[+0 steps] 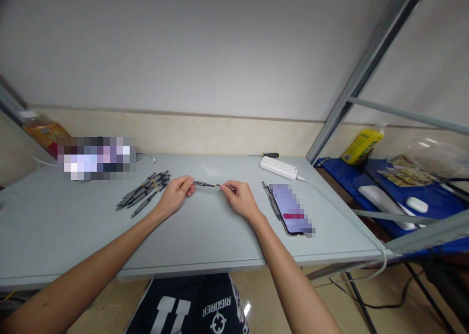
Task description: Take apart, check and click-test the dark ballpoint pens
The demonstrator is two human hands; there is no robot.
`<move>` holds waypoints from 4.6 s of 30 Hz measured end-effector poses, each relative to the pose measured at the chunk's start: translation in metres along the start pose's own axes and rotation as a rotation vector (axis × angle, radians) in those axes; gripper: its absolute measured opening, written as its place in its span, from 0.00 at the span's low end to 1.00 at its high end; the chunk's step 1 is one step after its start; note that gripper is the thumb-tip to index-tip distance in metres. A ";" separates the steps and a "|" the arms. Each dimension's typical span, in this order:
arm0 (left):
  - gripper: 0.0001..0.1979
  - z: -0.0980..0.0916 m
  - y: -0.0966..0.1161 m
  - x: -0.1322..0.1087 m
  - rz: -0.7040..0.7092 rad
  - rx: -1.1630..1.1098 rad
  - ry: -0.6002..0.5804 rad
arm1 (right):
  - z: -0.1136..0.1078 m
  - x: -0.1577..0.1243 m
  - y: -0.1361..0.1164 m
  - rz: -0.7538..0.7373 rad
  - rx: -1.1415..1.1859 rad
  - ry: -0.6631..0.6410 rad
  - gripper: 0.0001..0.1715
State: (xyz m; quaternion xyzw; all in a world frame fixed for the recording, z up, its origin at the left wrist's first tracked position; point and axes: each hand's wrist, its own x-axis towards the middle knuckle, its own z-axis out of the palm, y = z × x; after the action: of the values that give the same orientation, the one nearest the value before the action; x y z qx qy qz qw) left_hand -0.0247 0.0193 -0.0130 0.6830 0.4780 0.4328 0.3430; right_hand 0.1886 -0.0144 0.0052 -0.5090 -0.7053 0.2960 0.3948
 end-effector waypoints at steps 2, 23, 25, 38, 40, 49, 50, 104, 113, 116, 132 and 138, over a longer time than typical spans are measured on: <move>0.19 0.000 0.004 -0.001 -0.017 -0.020 -0.004 | 0.001 0.000 0.000 -0.014 0.002 0.017 0.19; 0.18 0.013 0.013 -0.015 0.366 0.591 -0.231 | 0.019 -0.005 -0.005 -0.002 -0.862 -0.081 0.19; 0.17 0.014 0.016 -0.018 0.447 0.733 -0.268 | 0.021 -0.006 -0.006 0.065 -0.954 -0.099 0.27; 0.10 0.009 0.027 -0.021 0.866 1.030 -0.138 | 0.023 -0.007 -0.007 0.049 -0.993 -0.180 0.31; 0.10 0.009 0.027 -0.022 0.873 1.035 -0.120 | 0.021 -0.007 -0.008 0.045 -0.978 -0.196 0.30; 0.10 0.012 0.023 -0.018 0.794 1.027 -0.077 | 0.016 -0.006 -0.006 -0.013 -0.877 -0.131 0.16; 0.11 0.012 0.022 -0.017 0.765 1.011 -0.084 | 0.016 -0.007 -0.007 -0.039 -0.867 -0.098 0.15; 0.09 0.000 0.010 -0.010 0.473 0.776 -0.114 | -0.004 0.017 -0.019 0.164 1.079 0.301 0.12; 0.06 0.000 0.001 -0.006 0.333 0.618 -0.105 | -0.001 0.031 -0.053 0.373 1.314 0.040 0.26; 0.05 0.000 0.002 -0.006 0.336 0.622 -0.122 | -0.009 0.033 -0.057 0.448 1.326 -0.037 0.32; 0.05 0.002 0.006 -0.007 0.302 0.665 -0.162 | -0.015 0.030 -0.068 0.547 1.270 -0.136 0.30; 0.05 0.002 0.005 -0.007 0.298 0.659 -0.171 | -0.015 0.030 -0.070 0.528 1.260 -0.127 0.34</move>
State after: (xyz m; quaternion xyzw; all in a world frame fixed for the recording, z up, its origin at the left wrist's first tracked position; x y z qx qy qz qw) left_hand -0.0228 0.0115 -0.0113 0.8527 0.4564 0.2424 0.0767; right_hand 0.1627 -0.0066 0.0779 -0.3187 -0.2726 0.7654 0.4882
